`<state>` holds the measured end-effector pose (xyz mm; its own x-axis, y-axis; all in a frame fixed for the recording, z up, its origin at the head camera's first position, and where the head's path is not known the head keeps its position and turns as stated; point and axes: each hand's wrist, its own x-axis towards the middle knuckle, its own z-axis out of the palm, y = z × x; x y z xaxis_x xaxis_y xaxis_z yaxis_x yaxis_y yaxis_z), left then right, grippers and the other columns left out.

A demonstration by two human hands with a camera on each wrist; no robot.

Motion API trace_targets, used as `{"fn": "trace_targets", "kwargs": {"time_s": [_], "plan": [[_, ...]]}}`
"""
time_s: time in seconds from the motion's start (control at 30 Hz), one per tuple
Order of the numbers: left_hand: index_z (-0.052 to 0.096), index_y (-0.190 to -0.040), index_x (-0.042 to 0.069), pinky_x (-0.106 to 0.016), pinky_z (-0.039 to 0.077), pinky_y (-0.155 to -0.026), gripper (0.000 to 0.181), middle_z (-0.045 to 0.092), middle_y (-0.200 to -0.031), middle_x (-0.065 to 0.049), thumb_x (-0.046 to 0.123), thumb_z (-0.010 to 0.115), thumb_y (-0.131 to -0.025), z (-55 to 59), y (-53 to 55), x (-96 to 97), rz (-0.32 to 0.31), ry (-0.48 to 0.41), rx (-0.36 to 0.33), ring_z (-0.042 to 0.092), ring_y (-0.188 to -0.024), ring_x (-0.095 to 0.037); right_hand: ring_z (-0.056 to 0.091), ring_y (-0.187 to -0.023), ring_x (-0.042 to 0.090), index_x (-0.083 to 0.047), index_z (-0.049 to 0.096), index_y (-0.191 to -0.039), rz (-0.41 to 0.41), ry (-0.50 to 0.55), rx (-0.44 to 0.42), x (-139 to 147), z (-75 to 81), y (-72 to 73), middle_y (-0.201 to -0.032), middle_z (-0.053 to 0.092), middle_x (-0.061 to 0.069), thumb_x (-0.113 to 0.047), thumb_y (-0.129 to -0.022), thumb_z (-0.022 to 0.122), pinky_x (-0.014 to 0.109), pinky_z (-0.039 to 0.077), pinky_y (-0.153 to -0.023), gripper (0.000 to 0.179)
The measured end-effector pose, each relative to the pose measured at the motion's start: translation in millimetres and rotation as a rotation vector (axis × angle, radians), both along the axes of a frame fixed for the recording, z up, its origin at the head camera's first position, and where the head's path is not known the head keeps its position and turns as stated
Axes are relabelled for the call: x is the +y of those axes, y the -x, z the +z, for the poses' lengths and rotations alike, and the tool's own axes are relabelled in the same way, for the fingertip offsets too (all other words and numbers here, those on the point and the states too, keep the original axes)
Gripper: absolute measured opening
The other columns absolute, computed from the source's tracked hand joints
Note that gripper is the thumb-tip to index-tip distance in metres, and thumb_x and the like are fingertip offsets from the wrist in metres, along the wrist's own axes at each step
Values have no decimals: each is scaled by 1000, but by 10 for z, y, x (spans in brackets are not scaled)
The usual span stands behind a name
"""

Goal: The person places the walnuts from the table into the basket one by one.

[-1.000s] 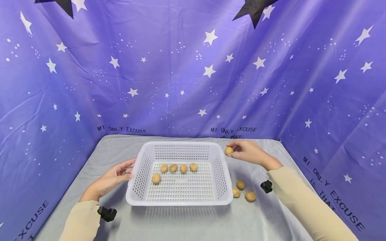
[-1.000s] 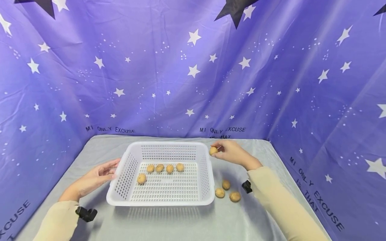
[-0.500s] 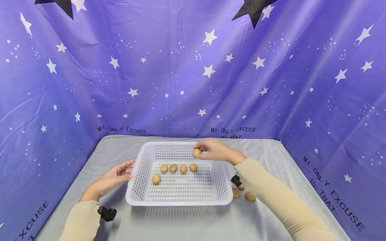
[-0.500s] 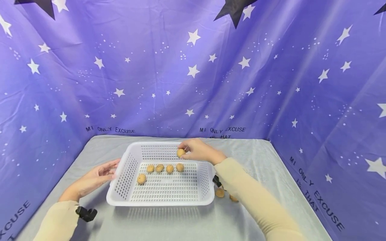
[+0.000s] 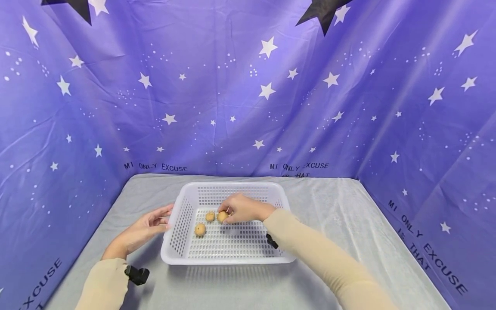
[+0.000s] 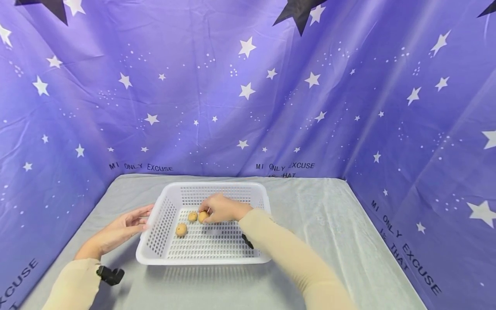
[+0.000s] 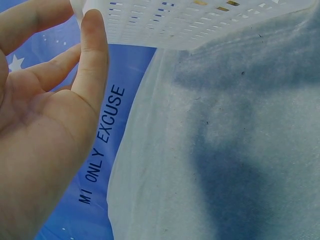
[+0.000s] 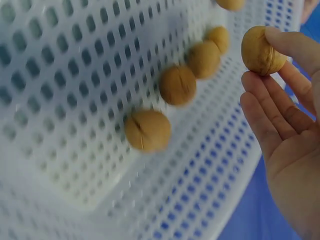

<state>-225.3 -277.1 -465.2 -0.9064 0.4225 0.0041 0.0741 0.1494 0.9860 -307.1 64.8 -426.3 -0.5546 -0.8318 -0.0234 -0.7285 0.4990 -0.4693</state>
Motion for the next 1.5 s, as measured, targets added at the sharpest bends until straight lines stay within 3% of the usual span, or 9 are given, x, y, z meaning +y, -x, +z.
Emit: {"fn": "trace_targets", "kwargs": {"time_s": [0.2, 0.33, 0.8, 1.17, 1.33, 1.5], "plan": [[22, -155, -8, -26, 48, -93, 72, 36, -147, -32, 1, 63, -96, -9, 11, 5, -10, -10, -2, 56, -116, -17, 59, -85, 2, -7, 70, -121, 9, -44, -32, -214, -208, -39, -98, 67, -8, -18, -86, 80, 14, 47, -78, 38], [23, -155, -7, -26, 48, -93, 73, 35, -147, -32, 1, 64, -95, -11, 13, 7, -8, -7, 0, 56, -116, -17, 59, -87, 0, -9, 71, -119, -18, -68, -35, -296, -307, -64, -99, 67, -9, -20, -86, 81, 13, 46, -80, 36], [23, -154, -8, -27, 49, -93, 71, 36, -146, -33, 0, 63, -95, -28, 16, -3, -13, -25, 11, 57, -116, -18, 59, -89, 1, -11, 71, -121, -52, -100, -50, -386, -366, -78, -102, 67, -8, -22, -88, 80, 14, 46, -79, 36], [20, -154, -10, -25, 48, -92, 72, 34, -146, -34, -1, 62, -96, -6, -10, 11, -16, -34, 3, 57, -113, -16, 66, -106, 13, -9, 67, -128, -86, -51, -153, -214, -137, -56, -124, 68, 6, -19, -88, 79, 23, 49, -91, 43], [20, -154, -10, -25, 48, -92, 72, 33, -146, -35, -1, 61, -96, -17, -6, -3, -15, -34, 5, 57, -112, -15, 65, -110, 22, -4, 65, -128, -84, -23, -144, -18, 88, -6, -126, 67, 9, -17, -89, 76, 26, 51, -90, 42], [20, -154, -10, -26, 48, -92, 72, 34, -145, -35, -1, 61, -96, -21, 1, -9, -22, -37, 3, 57, -112, -15, 63, -112, 23, -8, 65, -130, -132, -18, -120, 234, 281, 5, -126, 66, 4, -22, -89, 76, 32, 50, -92, 44]]}}
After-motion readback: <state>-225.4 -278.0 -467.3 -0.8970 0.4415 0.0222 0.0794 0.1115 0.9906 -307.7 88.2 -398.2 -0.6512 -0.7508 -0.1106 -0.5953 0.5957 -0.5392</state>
